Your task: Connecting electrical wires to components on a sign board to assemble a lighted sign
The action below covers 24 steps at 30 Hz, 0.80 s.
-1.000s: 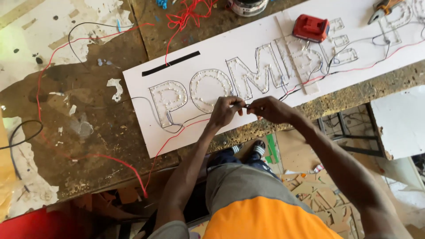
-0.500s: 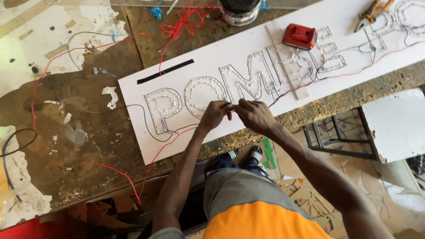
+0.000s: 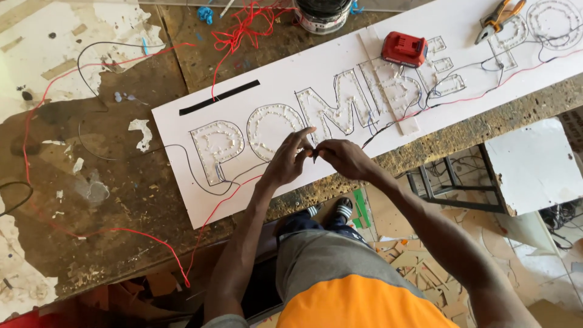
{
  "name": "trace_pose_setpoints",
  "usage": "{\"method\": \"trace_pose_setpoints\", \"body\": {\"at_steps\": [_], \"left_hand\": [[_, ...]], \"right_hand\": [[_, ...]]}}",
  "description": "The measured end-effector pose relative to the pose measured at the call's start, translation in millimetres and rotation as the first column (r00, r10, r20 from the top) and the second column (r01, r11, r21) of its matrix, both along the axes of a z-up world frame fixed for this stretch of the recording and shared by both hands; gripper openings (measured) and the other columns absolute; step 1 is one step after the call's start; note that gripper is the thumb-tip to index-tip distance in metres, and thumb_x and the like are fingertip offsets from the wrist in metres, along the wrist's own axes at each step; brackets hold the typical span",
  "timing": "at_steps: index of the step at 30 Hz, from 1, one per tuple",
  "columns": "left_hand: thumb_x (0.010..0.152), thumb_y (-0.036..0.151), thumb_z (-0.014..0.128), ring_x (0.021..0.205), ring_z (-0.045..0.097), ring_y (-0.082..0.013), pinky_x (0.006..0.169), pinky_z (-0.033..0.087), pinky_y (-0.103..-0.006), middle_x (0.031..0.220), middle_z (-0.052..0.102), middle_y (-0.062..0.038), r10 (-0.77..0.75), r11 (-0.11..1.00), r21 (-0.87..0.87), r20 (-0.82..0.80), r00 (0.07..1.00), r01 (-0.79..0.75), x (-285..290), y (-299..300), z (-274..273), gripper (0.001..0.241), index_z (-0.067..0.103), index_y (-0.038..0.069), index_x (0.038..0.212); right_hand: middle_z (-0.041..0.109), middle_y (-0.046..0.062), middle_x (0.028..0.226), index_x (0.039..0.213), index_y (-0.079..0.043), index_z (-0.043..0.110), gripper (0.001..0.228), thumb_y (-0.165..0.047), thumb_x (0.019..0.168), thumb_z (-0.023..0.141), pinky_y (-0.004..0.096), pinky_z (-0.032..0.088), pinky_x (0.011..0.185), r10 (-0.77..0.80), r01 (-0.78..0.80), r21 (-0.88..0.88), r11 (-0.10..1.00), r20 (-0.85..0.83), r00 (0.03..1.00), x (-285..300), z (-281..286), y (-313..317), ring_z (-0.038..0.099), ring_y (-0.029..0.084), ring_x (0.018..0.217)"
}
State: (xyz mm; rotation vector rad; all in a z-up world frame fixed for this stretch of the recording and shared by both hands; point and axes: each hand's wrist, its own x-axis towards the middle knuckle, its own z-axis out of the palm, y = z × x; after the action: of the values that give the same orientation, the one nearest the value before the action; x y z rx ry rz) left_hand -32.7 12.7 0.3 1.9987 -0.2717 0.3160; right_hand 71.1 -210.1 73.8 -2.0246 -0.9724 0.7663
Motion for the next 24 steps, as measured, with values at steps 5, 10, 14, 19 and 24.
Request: {"method": "trace_pose_setpoints", "body": {"at_steps": [5,10,14,19,24], "left_hand": [[0.108,0.001,0.072,0.111,0.068,-0.0297,0.11,0.054,-0.0474,0.099,0.08,-0.005,-0.04,0.994,0.108,0.063,0.997,0.033,-0.3,5.1,-6.1,0.06,0.056,0.012,0.165],[0.109,0.007,0.075,0.115,0.069,-0.0263,0.109,0.055,-0.0407,0.095,0.081,-0.007,-0.04,0.957,0.291,0.168,0.985,-0.011,0.4,5.8,-18.9,0.036,0.074,0.012,0.144],[0.108,0.013,0.077,0.11,0.067,-0.0277,0.097,0.058,-0.0418,0.096,0.074,-0.007,-0.088,0.922,0.384,0.313,0.946,-0.041,4.5,-0.1,-13.2,0.023,0.077,0.011,0.131],[0.109,0.013,0.076,0.103,0.068,-0.0284,0.09,0.059,-0.0406,0.096,0.069,-0.008,-0.095,0.906,0.416,0.39,0.916,-0.083,16.4,-4.4,-38.8,0.018,0.075,0.008,0.127],[0.112,0.022,0.075,0.089,0.07,-0.0298,0.08,0.061,-0.0401,0.09,0.065,-0.008,-0.074,0.885,0.419,0.557,0.827,-0.203,33.7,-3.8,-52.9,0.014,0.073,0.01,0.119]], "right_hand": [[0.065,0.011,0.086,0.126,-0.004,0.078,0.033,-0.026,0.114,0.057,0.045,0.05,0.072,0.06,-0.008,0.155,0.988,-0.332,0.941,5.4,-2.0,5.9,0.061,0.022,0.078],[0.04,-0.006,0.061,0.114,-0.005,0.076,0.029,-0.027,0.103,0.061,0.026,0.035,0.047,0.027,0.061,0.117,0.991,-0.631,0.775,12.2,-41.8,-4.1,0.037,0.006,0.051],[0.041,-0.002,0.058,0.112,0.003,0.074,0.026,-0.014,0.1,0.058,0.029,0.047,0.049,0.035,0.093,0.138,0.986,-0.722,0.691,21.2,-58.2,-10.0,0.052,0.014,0.044],[0.041,-0.003,0.06,0.1,0.0,0.071,0.023,-0.018,0.102,0.056,0.031,0.049,0.048,0.02,0.098,0.096,0.991,-0.807,0.59,30.2,-65.7,-14.5,0.053,0.014,0.045],[0.041,-0.001,0.06,0.094,-0.001,0.066,0.025,-0.022,0.103,0.058,0.035,0.049,0.046,0.029,0.12,0.097,0.988,-0.882,0.47,35.3,-50.0,-14.5,0.052,0.017,0.045]]}}
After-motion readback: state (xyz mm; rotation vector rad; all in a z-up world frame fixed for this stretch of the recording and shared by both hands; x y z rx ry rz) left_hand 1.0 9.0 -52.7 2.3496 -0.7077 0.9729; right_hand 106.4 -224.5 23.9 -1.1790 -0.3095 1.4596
